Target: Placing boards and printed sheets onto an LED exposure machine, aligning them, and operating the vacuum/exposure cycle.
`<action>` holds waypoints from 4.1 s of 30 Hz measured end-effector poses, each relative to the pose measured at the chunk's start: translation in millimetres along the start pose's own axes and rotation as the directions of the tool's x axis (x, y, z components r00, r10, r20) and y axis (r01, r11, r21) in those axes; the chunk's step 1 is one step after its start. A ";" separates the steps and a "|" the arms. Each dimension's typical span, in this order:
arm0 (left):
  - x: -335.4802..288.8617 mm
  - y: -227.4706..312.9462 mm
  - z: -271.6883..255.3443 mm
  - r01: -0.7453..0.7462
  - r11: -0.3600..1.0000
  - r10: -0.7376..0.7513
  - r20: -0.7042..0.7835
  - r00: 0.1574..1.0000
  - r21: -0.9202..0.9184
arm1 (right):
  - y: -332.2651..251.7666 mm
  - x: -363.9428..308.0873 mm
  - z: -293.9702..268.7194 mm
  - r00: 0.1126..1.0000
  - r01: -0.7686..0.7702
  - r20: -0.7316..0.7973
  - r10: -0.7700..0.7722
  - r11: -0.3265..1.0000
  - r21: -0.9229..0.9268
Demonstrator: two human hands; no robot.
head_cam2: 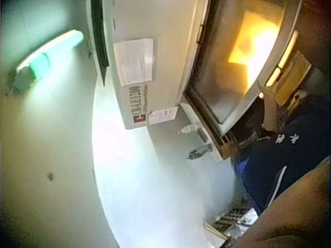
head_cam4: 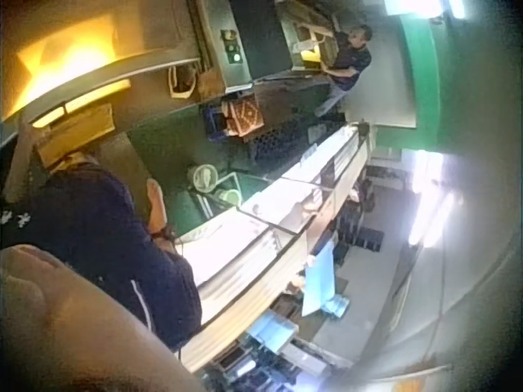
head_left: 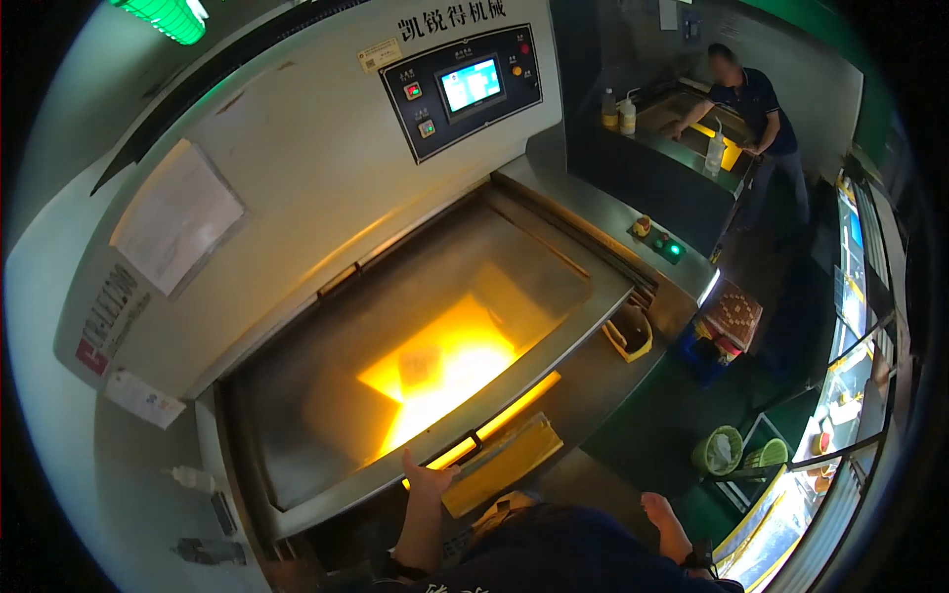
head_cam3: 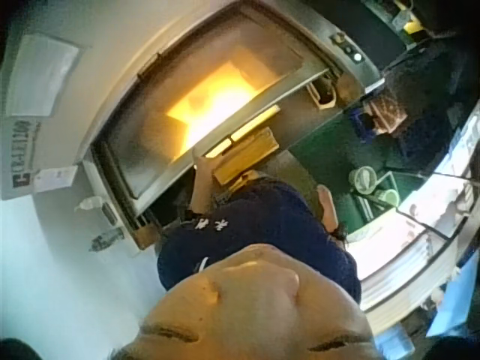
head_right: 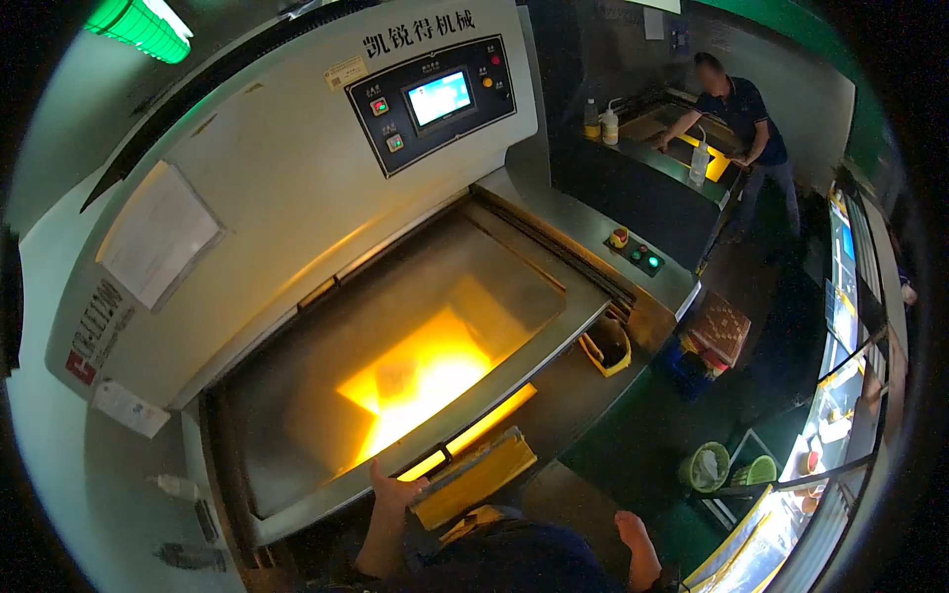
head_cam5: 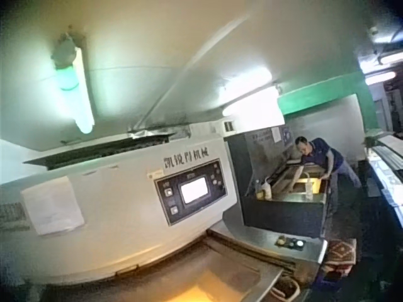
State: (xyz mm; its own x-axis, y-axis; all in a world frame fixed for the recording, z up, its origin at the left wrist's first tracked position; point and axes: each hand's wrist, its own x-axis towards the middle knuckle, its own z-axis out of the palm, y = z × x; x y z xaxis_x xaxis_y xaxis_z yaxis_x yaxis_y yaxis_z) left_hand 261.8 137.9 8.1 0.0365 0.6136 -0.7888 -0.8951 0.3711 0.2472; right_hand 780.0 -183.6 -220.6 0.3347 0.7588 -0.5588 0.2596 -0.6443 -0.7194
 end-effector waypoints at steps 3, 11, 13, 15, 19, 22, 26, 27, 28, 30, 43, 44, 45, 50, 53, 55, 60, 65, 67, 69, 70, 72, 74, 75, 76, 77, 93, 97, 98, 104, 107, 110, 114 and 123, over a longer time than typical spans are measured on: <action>45.1 36.1 24.2 -0.018 0.997 0.020 -0.017 1.000 0.070 | -34.1 -7.2 19.5 0.992 0.124 0.030 -0.122 0.989 -0.080; 139.4 124.5 73.3 -0.207 0.976 0.219 0.334 0.917 -0.072 | -152.1 -43.8 35.6 0.983 -0.100 0.101 0.153 0.909 -0.405; 154.8 130.8 85.7 -0.341 0.934 0.350 0.491 0.798 -0.110 | -139.1 -38.3 30.5 0.980 -0.080 0.129 0.151 0.894 -0.441; 158.8 115.1 98.4 -0.537 0.843 0.530 0.123 0.839 0.025 | -102.2 -32.0 18.4 0.976 -0.071 0.146 0.159 0.875 -0.479; 183.5 95.8 67.8 -0.219 0.910 0.317 0.250 0.915 -0.352 | -88.3 -24.5 14.0 0.966 -0.101 0.169 0.197 0.885 -0.455; 148.7 81.2 44.7 -0.292 0.906 0.373 0.253 0.893 -0.307 | -144.2 -18.0 1.8 0.988 -0.055 0.110 0.110 0.908 -0.416; 113.6 55.0 11.3 -0.362 0.859 0.442 0.167 0.882 -0.362 | -189.4 -1.9 -4.7 0.980 -0.086 0.140 0.140 0.938 -0.335; 108.1 47.0 9.3 -0.367 0.860 0.430 0.116 0.895 -0.355 | -186.3 1.8 -6.5 0.987 -0.042 0.133 0.087 0.951 -0.306; 101.3 42.8 1.7 -0.385 0.852 0.432 0.060 0.900 -0.356 | -190.5 2.3 -9.2 0.986 -0.028 0.149 0.078 0.951 -0.309; 84.7 28.0 -12.6 -0.395 0.828 0.443 0.032 0.896 -0.399 | -205.1 -2.3 -17.9 0.989 -0.004 0.144 0.038 0.973 -0.231; -68.5 -115.7 -37.0 -0.536 0.604 0.492 -0.254 0.833 -0.590 | 12.6 14.9 -120.9 0.896 0.157 0.429 0.112 0.825 -0.543; -76.5 -129.1 -41.6 -0.500 0.609 0.416 -0.288 0.862 -0.616 | 61.5 23.5 -131.3 0.874 0.286 0.485 0.034 0.770 -0.570; -100.9 -145.2 -18.3 -0.524 0.625 0.359 -0.383 0.851 -0.579 | 93.3 27.6 -135.4 0.837 0.409 0.547 -0.038 0.706 -0.578; -181.2 -144.3 -33.8 -0.579 0.595 0.623 -0.137 0.771 -0.557 | 19.9 26.1 -171.4 0.719 0.465 0.649 0.249 0.522 -0.715; -243.1 -138.6 23.5 -0.523 0.597 0.707 0.092 0.701 -0.608 | 16.6 47.2 -185.1 0.786 0.409 0.585 0.202 0.539 -0.736; -260.0 -118.0 32.9 -0.544 0.588 0.780 0.242 0.577 -0.599 | 4.2 75.8 -178.1 0.773 0.568 0.632 -0.051 0.499 -0.655; -293.2 -74.6 75.6 -0.559 0.558 0.827 0.464 0.316 -0.614 | -173.3 84.5 -106.8 0.785 0.529 0.291 -0.548 0.836 0.148; -324.5 -40.7 132.4 -0.502 0.610 0.752 0.648 0.123 -0.612 | -368.2 70.7 -72.2 0.689 0.648 0.197 -0.697 0.715 0.263; -328.6 -22.7 139.0 -0.505 0.623 0.723 0.686 0.079 -0.598 | -418.0 98.7 -54.6 0.619 0.773 0.149 -0.771 0.632 0.057; -337.1 -9.1 155.4 -0.525 0.649 0.687 0.720 0.097 -0.550 | -433.4 164.9 -38.4 0.612 0.790 0.065 -0.788 0.614 0.002; -341.6 -1.4 161.7 -0.557 0.664 0.656 0.746 0.115 -0.499 | -433.8 202.6 -37.7 0.635 0.770 0.038 -0.771 0.636 0.045; -347.9 20.2 161.5 -0.624 0.662 0.625 0.765 0.156 -0.414 | -471.3 229.2 -35.2 0.718 0.658 -0.025 -0.696 0.690 -0.300; -348.1 39.0 162.9 -0.682 0.654 0.596 0.778 0.199 -0.326 | -492.8 229.4 -21.1 0.767 0.447 -0.124 -0.629 0.663 -0.600; -344.8 46.6 166.3 -0.756 0.610 0.545 0.818 0.183 -0.237 | -496.3 226.6 -10.4 0.845 0.254 -0.186 -0.501 0.683 -0.685; -340.1 55.9 169.3 -0.822 0.549 0.488 0.856 0.172 -0.148 | -502.1 224.4 -1.6 0.892 0.052 -0.267 -0.366 0.668 -0.742; -319.7 73.6 146.9 -0.800 0.569 0.527 0.831 0.179 -0.188 | -511.6 221.2 4.1 0.890 0.051 -0.271 -0.365 0.673 -0.738; -26.8 212.2 -171.0 0.499 -0.540 0.791 0.206 0.576 0.678 | -515.5 96.6 -54.4 0.992 0.062 0.115 -0.044 0.985 -0.162; -6.8 254.2 -175.3 0.343 -0.717 0.624 0.339 0.704 0.607 | -457.4 39.1 -72.8 0.986 0.141 0.080 -0.143 0.990 0.026; -10.5 260.2 -167.1 0.260 -0.594 0.627 0.235 0.742 0.761 | -444.8 23.0 -76.4 0.983 0.153 0.091 -0.160 0.985 0.080; -66.7 257.0 -128.2 -0.112 0.278 0.279 0.031 0.960 0.954 | -312.0 -77.7 -98.3 0.996 0.033 -0.071 -0.058 0.948 -0.317; -116.4 189.9 -78.1 -0.291 0.348 0.274 0.200 0.941 0.891 | -235.4 -128.0 -88.7 0.994 0.065 -0.095 -0.058 0.995 0.071; -139.2 148.2 -78.6 -0.308 0.408 0.307 0.189 0.933 0.860 | -238.1 -193.1 -63.6 0.998 0.028 -0.070 0.009 0.860 0.510; -196.8 26.9 -20.8 -0.303 0.409 0.126 0.275 0.953 0.861 | -227.0 -264.9 -40.5 0.949 0.313 -0.266 -0.168 0.575 0.756; -213.2 -157.1 18.6 -0.633 0.028 -0.602 0.518 0.607 0.774 | -133.3 -402.2 -62.5 0.927 0.300 -0.374 -0.006 0.609 0.734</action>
State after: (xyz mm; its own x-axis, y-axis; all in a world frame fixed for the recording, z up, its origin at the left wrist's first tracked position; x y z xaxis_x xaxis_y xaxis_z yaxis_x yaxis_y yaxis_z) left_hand 402.9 -38.3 147.9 0.7915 0.5105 -0.3361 0.2960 0.1611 0.9415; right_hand 667.4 -408.9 125.8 0.6478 0.6718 -0.3592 -0.4066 -0.0939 -0.9088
